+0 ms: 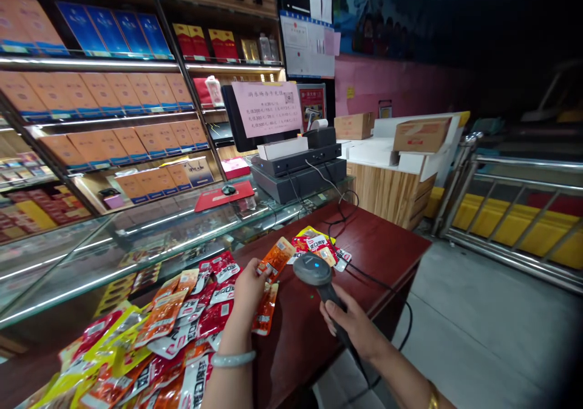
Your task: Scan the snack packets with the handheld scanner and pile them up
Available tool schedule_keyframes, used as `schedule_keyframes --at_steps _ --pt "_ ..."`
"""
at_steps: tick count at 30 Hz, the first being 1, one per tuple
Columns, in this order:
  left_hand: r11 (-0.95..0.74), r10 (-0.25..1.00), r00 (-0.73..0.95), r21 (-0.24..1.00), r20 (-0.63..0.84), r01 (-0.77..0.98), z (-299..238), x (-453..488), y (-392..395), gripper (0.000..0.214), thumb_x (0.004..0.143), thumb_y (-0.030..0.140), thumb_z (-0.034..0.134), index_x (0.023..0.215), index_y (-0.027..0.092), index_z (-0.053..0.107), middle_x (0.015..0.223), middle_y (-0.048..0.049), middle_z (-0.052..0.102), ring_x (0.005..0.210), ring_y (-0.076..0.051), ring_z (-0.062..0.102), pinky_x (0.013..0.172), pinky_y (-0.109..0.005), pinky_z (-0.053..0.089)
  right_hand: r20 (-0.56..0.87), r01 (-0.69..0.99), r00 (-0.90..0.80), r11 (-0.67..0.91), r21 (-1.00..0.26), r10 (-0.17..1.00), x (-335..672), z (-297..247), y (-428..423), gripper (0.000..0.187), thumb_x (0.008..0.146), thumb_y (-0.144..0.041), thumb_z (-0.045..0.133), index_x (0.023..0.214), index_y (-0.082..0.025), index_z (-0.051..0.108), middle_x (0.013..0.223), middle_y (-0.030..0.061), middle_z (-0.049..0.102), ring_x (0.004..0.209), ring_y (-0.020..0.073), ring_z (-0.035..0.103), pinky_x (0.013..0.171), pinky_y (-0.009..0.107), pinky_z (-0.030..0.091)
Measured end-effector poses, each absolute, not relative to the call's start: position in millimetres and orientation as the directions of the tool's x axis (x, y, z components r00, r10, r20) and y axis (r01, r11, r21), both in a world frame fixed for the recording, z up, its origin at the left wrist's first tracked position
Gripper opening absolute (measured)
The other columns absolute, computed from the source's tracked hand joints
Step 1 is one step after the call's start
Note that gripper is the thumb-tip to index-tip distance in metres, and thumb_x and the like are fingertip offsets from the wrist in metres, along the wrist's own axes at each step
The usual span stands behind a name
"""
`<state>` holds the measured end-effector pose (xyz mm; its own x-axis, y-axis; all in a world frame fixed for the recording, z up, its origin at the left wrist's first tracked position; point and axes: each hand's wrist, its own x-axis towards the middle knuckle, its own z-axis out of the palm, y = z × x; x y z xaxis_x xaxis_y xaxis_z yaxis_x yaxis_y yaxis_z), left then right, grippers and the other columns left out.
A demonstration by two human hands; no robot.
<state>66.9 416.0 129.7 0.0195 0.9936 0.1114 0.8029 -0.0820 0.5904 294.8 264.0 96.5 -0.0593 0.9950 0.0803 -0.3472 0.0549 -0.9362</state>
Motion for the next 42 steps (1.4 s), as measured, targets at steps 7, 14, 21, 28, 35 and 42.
schedule_keyframes --at_steps 7,14,21,28,35,42 --pt "-0.093 0.991 0.013 0.599 0.137 0.796 125 65 418 0.006 0.087 0.029 0.064 0.087 0.024 0.061 0.079 -0.0007 0.071 0.078 -0.019 0.069 0.068 -0.025 0.042 0.089 -0.305 -0.071 0.064 -0.950 0.993 297 91 266 0.062 0.086 -0.072 0.071 0.117 -0.020 0.057 0.070 -0.0070 0.048 0.054 0.0103 0.039 0.055 0.027 0.032" --pt "0.003 0.996 0.085 0.910 -0.042 0.414 116 86 418 0.031 0.082 0.035 0.070 0.109 0.020 0.070 0.076 -0.0018 0.074 0.070 -0.019 0.070 0.066 -0.028 0.052 0.080 -0.286 -0.091 0.051 -0.957 0.993 297 92 264 0.077 0.085 -0.073 0.071 0.135 -0.018 0.052 0.071 -0.0071 0.048 0.056 0.0116 0.039 0.056 0.027 0.033" --pt "-0.091 0.994 0.080 0.962 0.073 0.258 133 83 414 0.066 0.078 0.029 0.074 0.142 0.022 0.060 0.134 -0.0160 0.070 0.113 -0.026 0.070 0.096 -0.039 0.054 0.079 -0.330 -0.080 0.049 -0.943 0.994 297 91 263 0.063 0.085 -0.070 0.073 0.120 -0.020 0.057 0.071 -0.0069 0.048 0.054 0.0100 0.038 0.054 0.026 0.032" --pt "0.042 0.996 -0.035 0.081 -0.084 0.996 165 35 397 0.051 0.071 0.052 0.077 0.110 0.021 0.074 0.134 -0.0219 0.067 0.132 -0.046 0.053 0.105 -0.060 0.040 0.066 -0.358 -0.093 0.028 -0.933 0.993 297 97 263 0.061 0.081 -0.070 0.077 0.113 -0.021 0.059 0.069 -0.0074 0.047 0.054 0.0100 0.037 0.053 0.025 0.033" --pt "-0.022 0.989 0.021 -0.006 -0.149 1.000 164 42 395 0.059 0.075 0.047 0.074 0.124 0.016 0.066 0.143 -0.0240 0.061 0.138 -0.043 0.050 0.108 -0.055 0.040 0.073 -0.354 -0.082 0.040 -0.934 0.994 297 100 263 0.062 0.082 -0.069 0.076 0.118 -0.021 0.061 0.069 -0.0072 0.048 0.053 0.0106 0.038 0.053 0.026 0.034" --pt "-0.166 0.985 0.171 0.157 -0.019 0.973 152 62 398 0.065 0.082 0.039 0.073 0.142 0.019 0.056 0.130 -0.0206 0.069 0.119 -0.033 0.067 0.095 -0.037 0.048 0.094 -0.347 -0.095 0.055 -0.936 0.991 297 97 263 0.058 0.085 -0.068 0.075 0.116 -0.020 0.061 0.070 -0.0067 0.049 0.053 0.0101 0.039 0.053 0.026 0.035"
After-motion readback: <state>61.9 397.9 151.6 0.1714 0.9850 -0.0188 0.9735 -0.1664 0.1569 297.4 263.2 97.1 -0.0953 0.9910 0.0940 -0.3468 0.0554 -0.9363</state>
